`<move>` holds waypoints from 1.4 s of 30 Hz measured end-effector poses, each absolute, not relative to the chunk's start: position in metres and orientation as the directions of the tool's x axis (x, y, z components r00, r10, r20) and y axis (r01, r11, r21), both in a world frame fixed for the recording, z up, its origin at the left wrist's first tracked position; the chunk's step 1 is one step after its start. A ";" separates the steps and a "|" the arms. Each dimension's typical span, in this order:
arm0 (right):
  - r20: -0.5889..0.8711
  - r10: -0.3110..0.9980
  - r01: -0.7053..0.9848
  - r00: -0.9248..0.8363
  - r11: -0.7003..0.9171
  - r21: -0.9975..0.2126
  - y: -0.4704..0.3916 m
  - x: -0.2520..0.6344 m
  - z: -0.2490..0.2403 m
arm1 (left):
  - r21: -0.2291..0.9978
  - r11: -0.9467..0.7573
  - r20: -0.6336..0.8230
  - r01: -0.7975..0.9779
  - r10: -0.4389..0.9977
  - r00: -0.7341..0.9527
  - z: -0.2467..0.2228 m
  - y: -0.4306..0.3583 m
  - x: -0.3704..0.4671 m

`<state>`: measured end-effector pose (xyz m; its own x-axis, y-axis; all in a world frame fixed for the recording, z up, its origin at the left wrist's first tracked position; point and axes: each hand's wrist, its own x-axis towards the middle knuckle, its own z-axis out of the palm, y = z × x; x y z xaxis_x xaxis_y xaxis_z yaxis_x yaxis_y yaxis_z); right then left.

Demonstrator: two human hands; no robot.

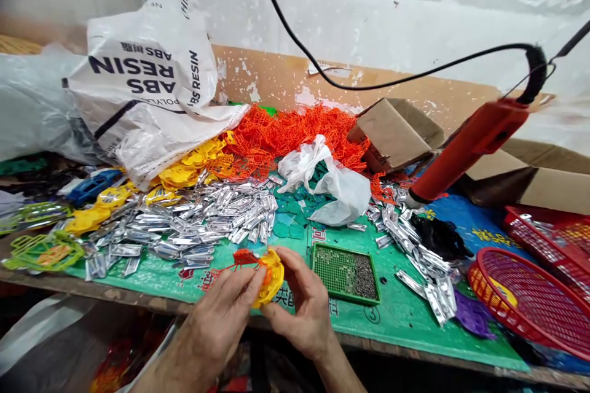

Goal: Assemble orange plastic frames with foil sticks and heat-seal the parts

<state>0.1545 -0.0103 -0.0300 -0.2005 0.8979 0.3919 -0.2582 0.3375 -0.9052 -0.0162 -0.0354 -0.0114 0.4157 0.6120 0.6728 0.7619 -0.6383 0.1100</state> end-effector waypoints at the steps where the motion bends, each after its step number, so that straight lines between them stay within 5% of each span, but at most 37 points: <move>1: 0.401 0.894 -0.231 -0.201 0.355 -0.906 -0.011 0.155 -0.031 | 0.101 -0.639 0.668 0.763 0.611 0.424 -0.012 -0.035 -0.016; 28: 0.440 0.875 -0.123 -0.203 0.422 -0.898 -0.014 0.156 -0.039 | 0.149 -0.684 0.626 0.714 0.624 0.468 -0.012 -0.038 -0.016; 33: 0.432 0.887 -0.129 -0.165 0.415 -0.901 -0.007 0.156 -0.038 | 0.308 -0.697 0.586 0.648 0.675 0.448 0.003 -0.038 -0.016; 37: 0.348 0.895 -0.217 -0.279 0.294 -0.931 0.006 0.156 -0.027 | 0.624 -0.618 0.478 0.478 0.786 0.393 0.022 -0.034 -0.023; 39: 0.239 0.904 -0.303 -0.355 0.131 -0.944 0.012 0.154 -0.020 | 0.809 -0.452 0.314 0.376 0.873 0.374 0.031 -0.029 -0.030; 42: 0.064 0.907 -0.327 -0.416 -0.083 -0.941 0.019 0.148 -0.012 | 0.990 0.027 -0.074 0.140 0.935 0.347 0.033 -0.021 -0.040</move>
<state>0.1478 0.0188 -0.0117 -0.4162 0.9070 0.0643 -0.3267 -0.0832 -0.9414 -0.0397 -0.0208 0.0327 0.3465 0.9351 -0.0743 0.1398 0.0268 0.9898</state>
